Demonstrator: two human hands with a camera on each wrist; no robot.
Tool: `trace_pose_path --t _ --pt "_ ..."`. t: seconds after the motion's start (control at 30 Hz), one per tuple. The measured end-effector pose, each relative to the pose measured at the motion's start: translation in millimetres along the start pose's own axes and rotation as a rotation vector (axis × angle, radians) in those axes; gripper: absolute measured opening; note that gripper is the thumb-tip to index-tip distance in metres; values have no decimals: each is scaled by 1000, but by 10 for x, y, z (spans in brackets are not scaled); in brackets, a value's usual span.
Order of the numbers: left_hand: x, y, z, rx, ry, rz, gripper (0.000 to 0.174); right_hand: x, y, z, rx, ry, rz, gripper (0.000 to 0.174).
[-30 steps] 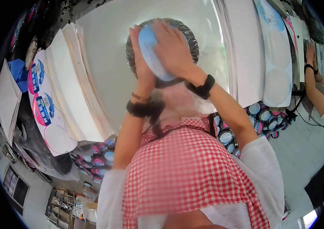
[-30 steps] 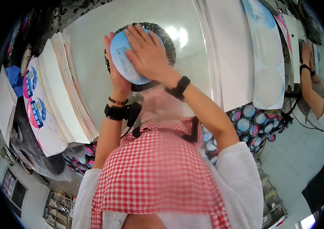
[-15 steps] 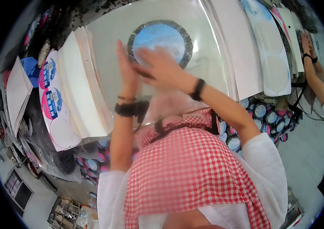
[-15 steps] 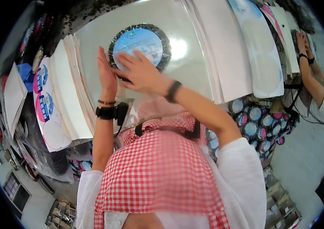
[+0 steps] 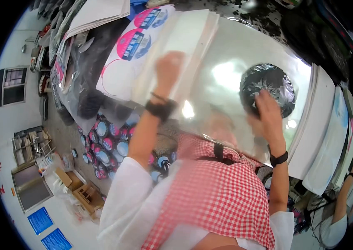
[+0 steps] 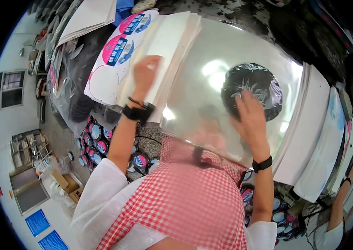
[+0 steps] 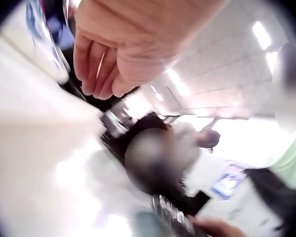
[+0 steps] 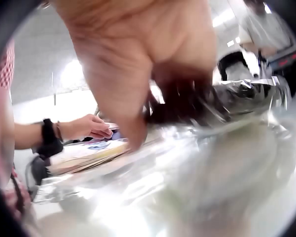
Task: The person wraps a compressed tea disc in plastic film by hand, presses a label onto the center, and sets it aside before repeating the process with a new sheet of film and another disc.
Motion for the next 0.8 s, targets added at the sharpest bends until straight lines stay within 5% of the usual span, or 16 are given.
trace_pose_path --t 0.07,0.23,0.53,0.73,0.8 --pt "-314 -403 -566 -492 -18 236 8 98 265 -3 -255 34 -159 43" --pt "-383 -451 -742 -643 266 320 27 -30 369 267 56 183 -95 57" --pt "-523 -530 -1010 -519 56 270 17 10 436 298 56 221 -97 58" --pt "-982 -977 -1708 -63 -411 73 24 17 403 321 -49 217 -98 59" --pt "-1072 -1233 -2472 538 -786 -34 34 25 295 360 -184 222 -101 58"
Point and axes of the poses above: each hand's wrist, its own x-axis away from the middle knuckle, its own y-axis out of the palm, z = x × y, the point moved 8 cm from there along -x, towards the middle knuckle, and after that the axes turned 10 degrees about -y, right-handed, at the moved point
